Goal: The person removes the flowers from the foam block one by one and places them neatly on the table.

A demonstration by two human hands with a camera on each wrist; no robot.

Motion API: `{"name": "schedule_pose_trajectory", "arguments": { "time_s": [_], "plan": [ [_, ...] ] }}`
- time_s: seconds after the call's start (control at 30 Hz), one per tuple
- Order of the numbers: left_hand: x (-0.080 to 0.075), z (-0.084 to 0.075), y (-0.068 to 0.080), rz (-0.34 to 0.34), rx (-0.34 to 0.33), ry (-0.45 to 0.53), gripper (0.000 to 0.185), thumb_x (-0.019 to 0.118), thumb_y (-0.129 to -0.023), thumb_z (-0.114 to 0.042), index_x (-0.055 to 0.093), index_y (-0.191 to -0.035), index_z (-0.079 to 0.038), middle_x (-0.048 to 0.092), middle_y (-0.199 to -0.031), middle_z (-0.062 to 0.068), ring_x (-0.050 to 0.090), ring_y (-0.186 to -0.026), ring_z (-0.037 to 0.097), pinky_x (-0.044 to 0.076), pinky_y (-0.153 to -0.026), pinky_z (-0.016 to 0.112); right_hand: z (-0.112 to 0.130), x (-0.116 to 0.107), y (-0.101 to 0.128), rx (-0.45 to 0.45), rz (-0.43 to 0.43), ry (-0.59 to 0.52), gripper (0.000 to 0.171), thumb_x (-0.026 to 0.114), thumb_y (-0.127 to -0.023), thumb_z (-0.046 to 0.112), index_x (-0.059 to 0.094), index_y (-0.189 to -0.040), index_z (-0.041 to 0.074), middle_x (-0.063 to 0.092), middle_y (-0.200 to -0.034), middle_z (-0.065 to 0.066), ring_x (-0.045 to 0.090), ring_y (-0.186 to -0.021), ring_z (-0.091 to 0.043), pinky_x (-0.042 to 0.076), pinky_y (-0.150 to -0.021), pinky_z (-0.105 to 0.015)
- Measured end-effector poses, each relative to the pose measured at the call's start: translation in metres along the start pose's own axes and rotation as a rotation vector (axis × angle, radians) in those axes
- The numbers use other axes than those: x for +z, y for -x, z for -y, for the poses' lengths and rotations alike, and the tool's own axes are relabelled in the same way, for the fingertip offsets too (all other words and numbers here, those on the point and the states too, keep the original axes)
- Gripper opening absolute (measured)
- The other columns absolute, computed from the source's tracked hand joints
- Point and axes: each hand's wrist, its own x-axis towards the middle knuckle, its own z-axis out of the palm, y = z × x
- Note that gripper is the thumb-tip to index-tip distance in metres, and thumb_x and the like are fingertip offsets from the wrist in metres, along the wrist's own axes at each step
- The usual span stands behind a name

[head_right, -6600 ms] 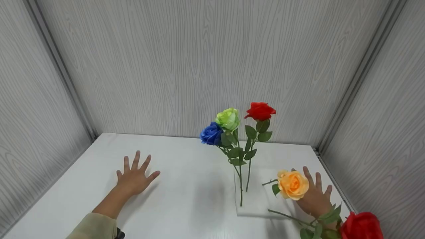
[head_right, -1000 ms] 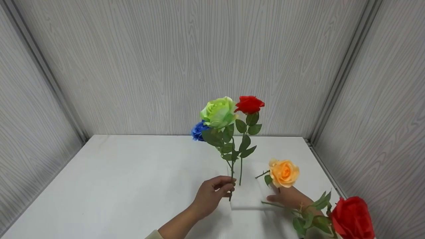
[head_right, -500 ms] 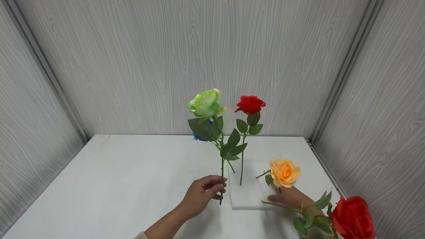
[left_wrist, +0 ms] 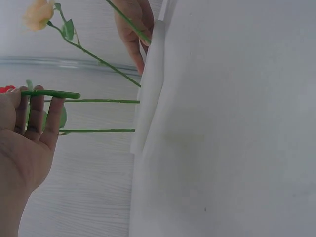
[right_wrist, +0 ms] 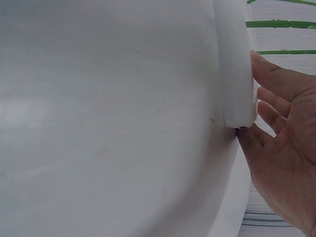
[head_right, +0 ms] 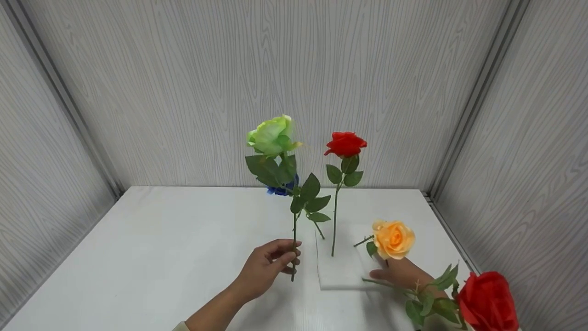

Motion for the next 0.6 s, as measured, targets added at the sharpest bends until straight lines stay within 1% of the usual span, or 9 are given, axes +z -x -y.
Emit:
{"name": "schedule_pose_trajectory", "arguments": {
  "time_s": [0.07,0.13,0.23,0.3,0.4,0.47,0.6],
  "plan": [
    [-0.003,-0.001,0.001,-0.005,0.002,-0.001,0.028,0.065,-0.109,-0.017,0.072,-0.137,-0.015,0.075,-0.123,0.013,0.073,-0.102,0.007,0.067,-0.084,0.025,0.0,0.0,0.0,-0.002,0.002,0.012,0.091,0.083,-0.095,0.028,0.035,-0.163,-0.008,0.028,-0.171,-0.036,0.018,-0.159,-0.062,0.016,-0.125,-0.08],
    [-0.006,-0.002,0.003,-0.013,-0.004,-0.002,0.028,0.065,-0.109,-0.017,0.072,-0.137,-0.017,0.074,-0.124,0.014,0.073,-0.102,0.008,0.067,-0.084,0.025,0.0,0.0,0.001,-0.001,0.004,0.014,0.091,0.083,-0.095,0.029,0.035,-0.164,-0.008,0.027,-0.171,-0.036,0.018,-0.16,-0.062,0.016,-0.125,-0.08],
    [-0.011,-0.003,0.006,-0.023,-0.012,0.004,0.028,0.065,-0.11,-0.018,0.072,-0.137,-0.018,0.074,-0.124,0.013,0.073,-0.103,0.011,0.067,-0.085,0.026,0.002,-0.001,0.002,0.012,0.009,0.028,0.091,0.082,-0.096,0.03,0.034,-0.165,-0.006,0.026,-0.171,-0.037,0.019,-0.159,-0.063,0.019,-0.125,-0.081],
    [-0.014,-0.004,0.007,-0.032,-0.019,0.008,0.027,0.066,-0.11,-0.019,0.072,-0.136,-0.02,0.074,-0.122,0.01,0.073,-0.104,0.013,0.068,-0.085,0.027,0.002,-0.002,0.003,0.028,0.01,0.035,0.091,0.081,-0.097,0.032,0.033,-0.166,-0.005,0.025,-0.172,-0.037,0.019,-0.159,-0.062,0.019,-0.125,-0.081],
    [-0.02,-0.004,0.01,-0.048,-0.024,0.01,0.027,0.065,-0.11,-0.02,0.072,-0.136,-0.022,0.074,-0.122,0.01,0.073,-0.105,0.016,0.068,-0.086,0.029,0.004,-0.002,0.003,0.048,0.013,0.051,0.092,0.08,-0.098,0.033,0.032,-0.167,-0.003,0.024,-0.172,-0.037,0.019,-0.159,-0.063,0.02,-0.125,-0.081],
    [-0.024,-0.004,0.012,-0.06,-0.027,0.002,0.027,0.065,-0.11,-0.021,0.071,-0.136,-0.024,0.074,-0.122,0.009,0.073,-0.106,0.018,0.068,-0.086,0.03,0.005,-0.002,0.003,0.048,0.014,0.05,0.092,0.08,-0.098,0.033,0.031,-0.167,-0.003,0.024,-0.172,-0.037,0.017,-0.159,-0.063,0.018,-0.126,-0.081],
    [-0.033,-0.003,0.016,-0.074,-0.029,-0.002,0.028,0.065,-0.11,-0.022,0.069,-0.138,-0.024,0.072,-0.124,0.013,0.073,-0.107,0.019,0.068,-0.087,0.031,0.005,-0.002,0.004,0.033,0.016,0.05,0.09,0.079,-0.099,0.032,0.031,-0.166,-0.006,0.024,-0.171,-0.038,0.017,-0.159,-0.064,0.018,-0.125,-0.082]
  ]
}}
